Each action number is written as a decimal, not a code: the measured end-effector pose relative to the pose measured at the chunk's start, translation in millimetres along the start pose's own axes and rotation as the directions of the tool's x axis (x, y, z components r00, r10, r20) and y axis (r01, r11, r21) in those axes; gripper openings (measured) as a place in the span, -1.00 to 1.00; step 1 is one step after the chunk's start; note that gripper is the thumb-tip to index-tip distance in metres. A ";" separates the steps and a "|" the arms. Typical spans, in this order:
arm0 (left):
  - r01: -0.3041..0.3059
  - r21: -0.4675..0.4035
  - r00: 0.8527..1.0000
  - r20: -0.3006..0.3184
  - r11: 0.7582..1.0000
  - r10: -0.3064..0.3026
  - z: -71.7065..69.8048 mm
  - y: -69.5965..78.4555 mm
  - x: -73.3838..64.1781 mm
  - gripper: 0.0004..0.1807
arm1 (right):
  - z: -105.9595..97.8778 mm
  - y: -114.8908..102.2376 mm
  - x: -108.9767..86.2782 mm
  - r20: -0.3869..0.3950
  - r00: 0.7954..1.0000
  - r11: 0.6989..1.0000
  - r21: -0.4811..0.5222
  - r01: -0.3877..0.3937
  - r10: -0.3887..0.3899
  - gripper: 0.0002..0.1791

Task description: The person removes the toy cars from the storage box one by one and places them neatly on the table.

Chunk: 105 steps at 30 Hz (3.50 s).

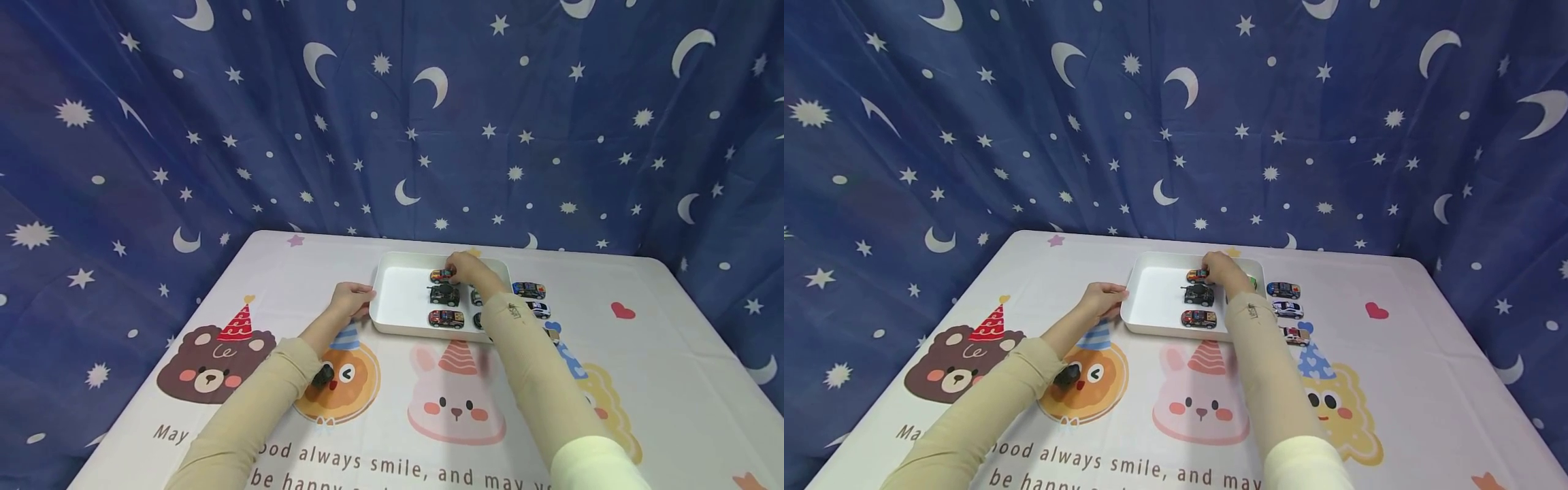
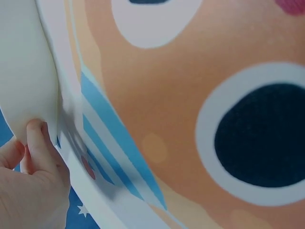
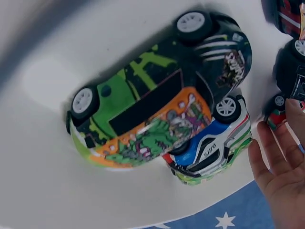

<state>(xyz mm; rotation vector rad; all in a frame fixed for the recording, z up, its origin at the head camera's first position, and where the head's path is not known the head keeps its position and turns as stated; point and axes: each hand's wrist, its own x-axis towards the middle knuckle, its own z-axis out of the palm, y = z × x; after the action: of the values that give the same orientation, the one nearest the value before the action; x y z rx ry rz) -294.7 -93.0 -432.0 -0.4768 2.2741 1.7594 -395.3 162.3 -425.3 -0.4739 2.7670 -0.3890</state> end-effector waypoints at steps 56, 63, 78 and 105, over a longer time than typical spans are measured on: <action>-0.006 -0.005 1.000 0.014 1.000 0.006 -0.2 -0.7 1.1 -0.71 | -12.6 13.6 -67.9 -0.256 0.954 0.952 0.219 0.214 -0.156 -0.64; -0.020 -0.004 1.000 0.012 1.000 0.020 0.9 -4.3 0.6 -0.70 | -7.7 21.6 -77.2 -0.273 0.948 0.939 0.253 0.234 -0.163 -0.64; -0.025 -0.006 1.000 0.017 1.000 0.025 -0.8 -0.7 2.9 -0.72 | -7.4 25.1 -97.3 -0.355 0.906 0.918 0.231 0.322 -0.229 -0.63; -0.025 0.034 1.000 0.014 0.999 0.024 0.2 -8.6 15.4 -0.77 | -4.9 85.4 -144.5 -0.379 0.911 0.955 0.170 0.243 -0.164 -0.61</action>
<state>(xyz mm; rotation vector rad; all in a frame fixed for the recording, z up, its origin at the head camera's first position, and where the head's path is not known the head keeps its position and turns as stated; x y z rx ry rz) -305.6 -96.5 -445.4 -0.4314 2.3065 1.7273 -290.8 293.0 -411.2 -0.7036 2.9802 -0.8990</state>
